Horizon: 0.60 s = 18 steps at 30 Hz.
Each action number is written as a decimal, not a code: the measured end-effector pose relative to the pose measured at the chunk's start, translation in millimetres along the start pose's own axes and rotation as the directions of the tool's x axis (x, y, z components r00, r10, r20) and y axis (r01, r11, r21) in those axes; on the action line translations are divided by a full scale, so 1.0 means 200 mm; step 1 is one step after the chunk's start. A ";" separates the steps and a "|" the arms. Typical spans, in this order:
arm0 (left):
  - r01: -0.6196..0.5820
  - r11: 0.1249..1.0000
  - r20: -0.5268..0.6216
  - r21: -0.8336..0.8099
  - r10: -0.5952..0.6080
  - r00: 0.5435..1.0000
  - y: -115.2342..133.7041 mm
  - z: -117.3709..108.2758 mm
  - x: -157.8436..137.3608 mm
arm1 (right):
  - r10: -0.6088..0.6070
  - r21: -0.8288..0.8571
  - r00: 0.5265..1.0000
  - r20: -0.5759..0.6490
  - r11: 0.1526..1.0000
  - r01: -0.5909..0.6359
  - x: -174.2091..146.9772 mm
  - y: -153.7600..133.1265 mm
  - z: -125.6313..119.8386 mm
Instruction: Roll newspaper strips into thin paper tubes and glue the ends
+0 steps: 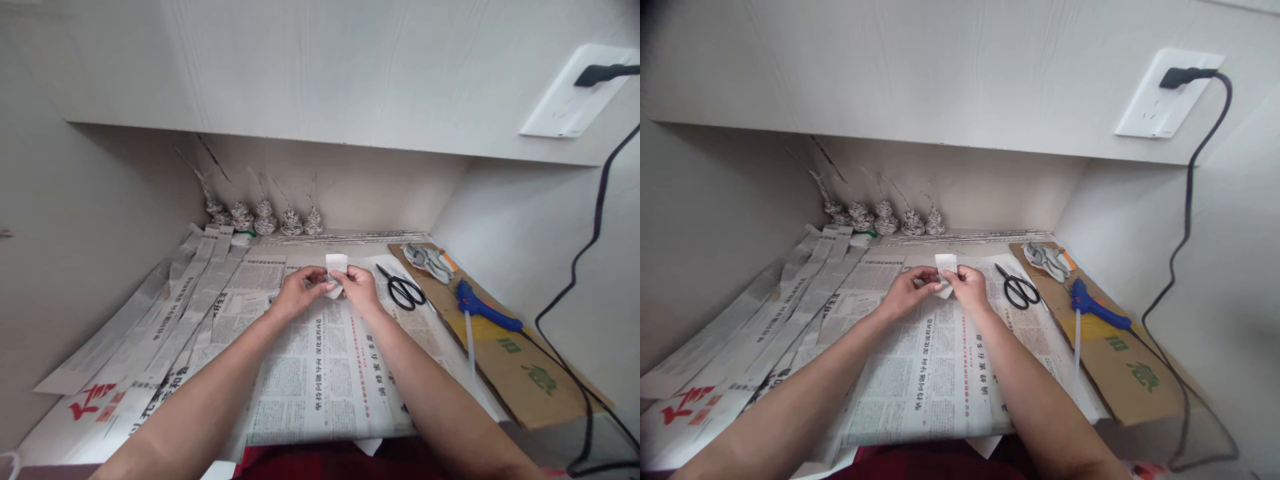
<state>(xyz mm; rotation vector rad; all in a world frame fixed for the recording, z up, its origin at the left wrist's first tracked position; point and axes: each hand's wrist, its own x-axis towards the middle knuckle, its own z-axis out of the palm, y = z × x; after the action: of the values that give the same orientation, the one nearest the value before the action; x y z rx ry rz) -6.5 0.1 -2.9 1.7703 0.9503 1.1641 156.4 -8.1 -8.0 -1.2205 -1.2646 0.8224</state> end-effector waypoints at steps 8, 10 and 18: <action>0.027 0.996 -0.179 -0.088 -0.043 0.983 0.06 -0.01 0.01 | -0.161 -0.213 0.987 0.019 0.964 0.161 -0.04 -0.02 0.01; 0.060 0.988 -0.184 -0.140 -0.086 0.979 0.06 -0.01 0.01 | -0.159 -0.194 0.985 0.061 0.967 0.167 -0.05 -0.02 0.02; 0.180 0.802 -0.146 -0.570 -0.315 0.938 0.04 -0.02 0.03 | 0.137 0.277 0.990 0.042 0.950 -0.143 0.03 0.04 0.00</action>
<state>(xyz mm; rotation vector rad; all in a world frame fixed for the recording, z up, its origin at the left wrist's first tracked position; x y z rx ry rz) -6.7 3.7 7.8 1.0267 0.8390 1.3266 159.1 -0.2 -13.3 -1.0824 -1.0460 1.0822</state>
